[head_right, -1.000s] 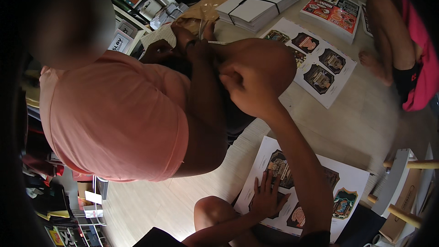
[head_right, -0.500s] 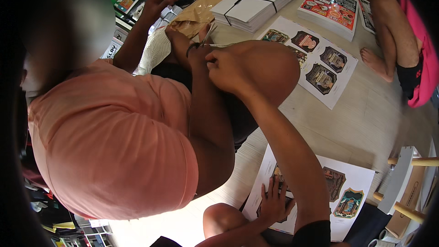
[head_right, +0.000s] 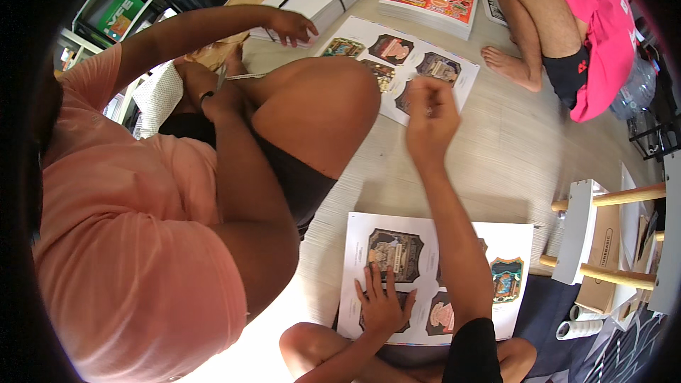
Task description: The person sits on the floor and uses scissors to cut a strip of paper from a printed sheet. They then fold the cut strip and place it on the sheet before flipping the page to reveal another printed sheet.
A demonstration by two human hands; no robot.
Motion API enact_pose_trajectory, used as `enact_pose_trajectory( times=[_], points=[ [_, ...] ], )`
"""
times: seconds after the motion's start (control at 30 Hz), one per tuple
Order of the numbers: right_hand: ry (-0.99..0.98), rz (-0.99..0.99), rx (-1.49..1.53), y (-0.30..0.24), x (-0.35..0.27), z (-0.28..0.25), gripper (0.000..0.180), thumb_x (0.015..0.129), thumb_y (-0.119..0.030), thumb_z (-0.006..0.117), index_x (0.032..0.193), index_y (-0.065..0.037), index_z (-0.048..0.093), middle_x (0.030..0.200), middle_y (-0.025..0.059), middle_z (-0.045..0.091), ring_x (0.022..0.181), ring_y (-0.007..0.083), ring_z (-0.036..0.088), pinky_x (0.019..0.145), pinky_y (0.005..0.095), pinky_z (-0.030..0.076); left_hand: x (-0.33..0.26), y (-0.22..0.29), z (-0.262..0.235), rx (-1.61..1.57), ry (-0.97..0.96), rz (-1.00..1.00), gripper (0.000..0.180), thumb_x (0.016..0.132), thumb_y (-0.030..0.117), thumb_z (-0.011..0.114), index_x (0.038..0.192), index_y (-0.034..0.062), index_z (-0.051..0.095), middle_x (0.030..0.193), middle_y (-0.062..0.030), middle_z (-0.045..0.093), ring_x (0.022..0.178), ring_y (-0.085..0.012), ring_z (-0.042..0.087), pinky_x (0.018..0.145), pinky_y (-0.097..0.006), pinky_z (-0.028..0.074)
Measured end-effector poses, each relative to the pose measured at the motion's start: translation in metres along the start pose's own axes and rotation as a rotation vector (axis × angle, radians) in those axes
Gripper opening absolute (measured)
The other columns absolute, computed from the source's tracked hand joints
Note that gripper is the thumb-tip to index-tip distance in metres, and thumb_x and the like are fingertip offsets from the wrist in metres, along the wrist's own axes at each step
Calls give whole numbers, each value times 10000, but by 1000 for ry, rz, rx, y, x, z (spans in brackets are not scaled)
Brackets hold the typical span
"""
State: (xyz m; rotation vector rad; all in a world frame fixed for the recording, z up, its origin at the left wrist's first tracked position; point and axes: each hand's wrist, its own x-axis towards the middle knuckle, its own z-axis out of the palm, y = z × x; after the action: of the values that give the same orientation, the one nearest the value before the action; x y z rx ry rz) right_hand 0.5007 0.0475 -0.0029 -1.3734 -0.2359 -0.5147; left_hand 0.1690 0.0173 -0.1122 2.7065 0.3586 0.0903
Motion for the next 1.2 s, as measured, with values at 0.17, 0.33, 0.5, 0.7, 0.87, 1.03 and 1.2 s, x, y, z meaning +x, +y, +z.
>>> enact_pose_trajectory(
  times=[0.17, 0.33, 0.5, 0.7, 0.87, 1.03, 1.2],
  points=[
    [-370, 15, -861, 148, -1, -65, 235, 856, -158, 650, 1033, -5, 627, 963, 216, 641, 925, 389, 620, 751, 467, 504, 1, 3, -5, 48, -32, 7, 747, 886, 476, 607, 1349, -89, 452, 1440, -360, 326, 1381, -504, 258, 1092, -671, 154],
    [-657, -76, -1117, 176, -17, -35, 393, 886, -281, 644, 1210, -62, 604, 1149, 169, 555, 1100, 326, 523, 923, 492, 405, -2, -1, 1, 69, -80, -12, 792, 861, 471, 633, 1376, -85, 406, 1472, -354, 263, 1391, -509, 216, 1100, -670, 118],
    [-697, -11, -1253, 176, -5, -17, 499, 937, -397, 569, 1323, -84, 539, 1156, 169, 552, 1118, 319, 514, 920, 500, 392, -2, 2, 0, 73, -97, -25, 791, 863, 469, 630, 1381, -82, 397, 1460, -364, 265, 1386, -520, 206, 1101, -672, 108],
    [-655, 20, -1265, 189, -2, -27, 483, 949, -416, 544, 1322, -109, 546, 1154, 170, 555, 1112, 322, 519, 921, 483, 400, -2, 1, 5, 82, -100, -26, 801, 863, 471, 632, 1385, -85, 385, 1466, -364, 253, 1389, -530, 190, 1102, -672, 102],
    [-675, 3, -1246, 189, 0, -34, 404, 943, -390, 557, 1209, -92, 621, 1150, 175, 558, 1110, 324, 525, 914, 477, 409, -2, 2, 5, 75, -111, -40, 806, 862, 483, 632, 1387, -78, 389, 1468, -357, 257, 1391, -522, 196, 1096, -676, 108],
    [-678, -21, -1216, 191, 3, -37, 339, 919, -338, 598, 1124, -75, 664, 1098, 179, 583, 1059, 329, 566, 888, 475, 431, 0, 1, 1, 58, -155, -48, 809, 864, 472, 634, 1390, -84, 374, 1465, -376, 240, 1391, -531, 186, 1097, -675, 102],
    [-639, -11, -1167, 192, 6, -36, 326, 892, -305, 626, 1105, -60, 662, 1044, 169, 602, 1026, 322, 588, 880, 473, 432, -3, -1, 4, 46, -118, -34, 800, 863, 470, 637, 1383, -85, 387, 1462, -376, 252, 1389, -529, 196, 1093, -676, 108]
  ],
)
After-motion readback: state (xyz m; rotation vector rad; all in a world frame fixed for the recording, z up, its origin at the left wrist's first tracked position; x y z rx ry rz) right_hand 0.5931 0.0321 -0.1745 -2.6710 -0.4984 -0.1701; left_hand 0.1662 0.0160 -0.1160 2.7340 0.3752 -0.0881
